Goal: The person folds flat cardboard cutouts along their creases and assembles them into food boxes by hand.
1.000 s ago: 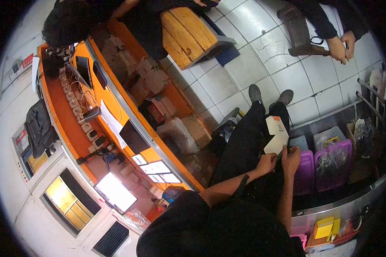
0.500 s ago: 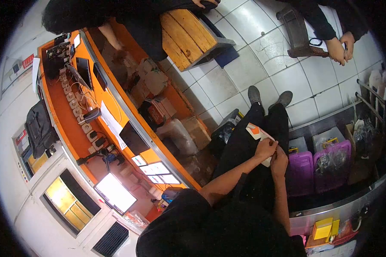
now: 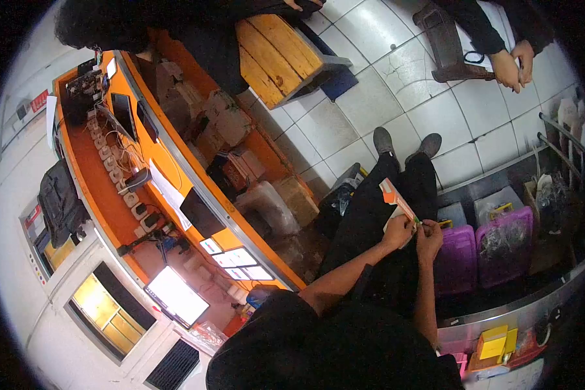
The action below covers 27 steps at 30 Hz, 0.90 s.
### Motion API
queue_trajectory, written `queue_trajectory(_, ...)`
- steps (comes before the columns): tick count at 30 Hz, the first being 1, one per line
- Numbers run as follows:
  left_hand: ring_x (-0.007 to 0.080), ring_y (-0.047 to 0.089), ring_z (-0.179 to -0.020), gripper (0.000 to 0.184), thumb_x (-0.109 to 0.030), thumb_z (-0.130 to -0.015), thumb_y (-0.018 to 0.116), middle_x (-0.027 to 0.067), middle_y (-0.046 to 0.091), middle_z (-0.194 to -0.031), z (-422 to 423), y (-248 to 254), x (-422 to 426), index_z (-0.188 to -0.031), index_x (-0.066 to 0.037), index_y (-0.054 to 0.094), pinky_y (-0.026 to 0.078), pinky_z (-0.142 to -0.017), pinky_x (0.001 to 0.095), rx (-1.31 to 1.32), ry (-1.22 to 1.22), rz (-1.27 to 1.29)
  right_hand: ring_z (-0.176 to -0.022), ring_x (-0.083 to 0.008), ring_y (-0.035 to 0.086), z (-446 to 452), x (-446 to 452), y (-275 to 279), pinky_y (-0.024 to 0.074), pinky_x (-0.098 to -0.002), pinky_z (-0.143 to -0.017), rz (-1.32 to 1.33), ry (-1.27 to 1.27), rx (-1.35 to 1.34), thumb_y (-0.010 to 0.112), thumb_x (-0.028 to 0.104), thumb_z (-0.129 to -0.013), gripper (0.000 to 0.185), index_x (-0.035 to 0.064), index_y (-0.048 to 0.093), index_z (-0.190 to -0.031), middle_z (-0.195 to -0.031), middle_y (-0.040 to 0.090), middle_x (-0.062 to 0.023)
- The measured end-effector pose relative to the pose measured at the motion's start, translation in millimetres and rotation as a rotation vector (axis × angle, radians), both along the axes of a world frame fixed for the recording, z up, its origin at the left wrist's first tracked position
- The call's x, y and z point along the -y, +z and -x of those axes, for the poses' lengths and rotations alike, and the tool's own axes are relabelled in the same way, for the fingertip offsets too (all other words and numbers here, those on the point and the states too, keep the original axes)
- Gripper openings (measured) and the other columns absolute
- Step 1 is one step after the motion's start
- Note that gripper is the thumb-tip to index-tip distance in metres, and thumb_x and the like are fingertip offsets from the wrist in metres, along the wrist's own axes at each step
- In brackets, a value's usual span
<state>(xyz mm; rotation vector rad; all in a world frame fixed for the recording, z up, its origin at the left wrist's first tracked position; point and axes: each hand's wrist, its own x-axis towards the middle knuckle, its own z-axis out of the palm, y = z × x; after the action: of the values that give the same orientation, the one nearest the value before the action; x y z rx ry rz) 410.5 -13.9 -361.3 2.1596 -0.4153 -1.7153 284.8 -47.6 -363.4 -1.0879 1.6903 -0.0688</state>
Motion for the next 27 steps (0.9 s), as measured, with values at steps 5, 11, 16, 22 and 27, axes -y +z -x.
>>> queue_trajectory(5, 0.0207, 0.074, -0.079, 0.02, -0.009, -0.098, 0.057, 0.0163, 0.073, -0.085, 3, -19, -16, -0.104, 0.006, 0.068, 0.056, -0.067, 0.0331, -0.139, 0.021, 0.116, -0.068, -0.0101, 0.062, 4, 6, -1, 0.0503, -0.0276, -0.062, -0.043, -0.014, 0.021, 0.073, 0.001, -0.085, 0.018, 0.0001, 0.061, -0.099, -0.079, 0.068, -0.0058)
queue_trajectory(11, 0.0213, 0.074, -0.08, 0.022, -0.005, -0.098, 0.053, 0.0179, 0.072, -0.094, 2, -26, -20, -0.108, 0.009, 0.067, 0.057, -0.07, 0.0331, -0.197, -0.037, 0.207, -0.066, -0.0101, 0.06, 22, -1, -26, 0.0489, -0.0265, -0.059, -0.188, -0.237, 0.118, 0.075, 0.002, -0.084, 0.022, 0.0008, 0.059, -0.1, -0.078, 0.065, -0.0049)
queue_trajectory(16, 0.0214, 0.074, -0.081, 0.024, -0.002, -0.098, 0.051, 0.0181, 0.072, -0.092, -6, -18, -12, -0.113, 0.009, 0.066, 0.056, -0.07, 0.0326, -0.204, -0.208, 0.208, -0.066, -0.0109, 0.06, 22, 2, -23, 0.0501, -0.0266, -0.06, -0.245, -0.255, 0.096, 0.076, 0.004, -0.083, 0.022, 0.0003, 0.061, -0.098, -0.08, 0.066, -0.0063)
queue_trajectory(22, 0.0219, 0.073, -0.079, 0.019, -0.002, -0.094, 0.054, 0.0184, 0.071, -0.084, -1, -10, -5, -0.104, 0.007, 0.067, 0.055, -0.068, 0.0368, -0.171, -0.018, 0.14, -0.069, -0.0136, 0.063, 27, -6, -31, 0.052, -0.0295, -0.065, -0.15, -0.091, -0.031, 0.078, 0.008, -0.078, 0.022, -0.0005, 0.064, -0.092, -0.081, 0.067, -0.0059)
queue_trajectory(27, 0.0285, 0.072, -0.076, 0.019, -0.006, -0.091, 0.059, 0.0215, 0.071, -0.085, -3, -3, -2, -0.1, 0.007, 0.069, 0.054, -0.067, 0.0398, -0.1, -0.111, 0.163, -0.07, -0.0127, 0.062, 19, 3, -21, 0.0511, -0.0292, -0.066, -0.174, -0.047, -0.108, 0.078, 0.009, -0.075, 0.022, -0.0005, 0.065, -0.09, -0.079, 0.068, -0.0063)
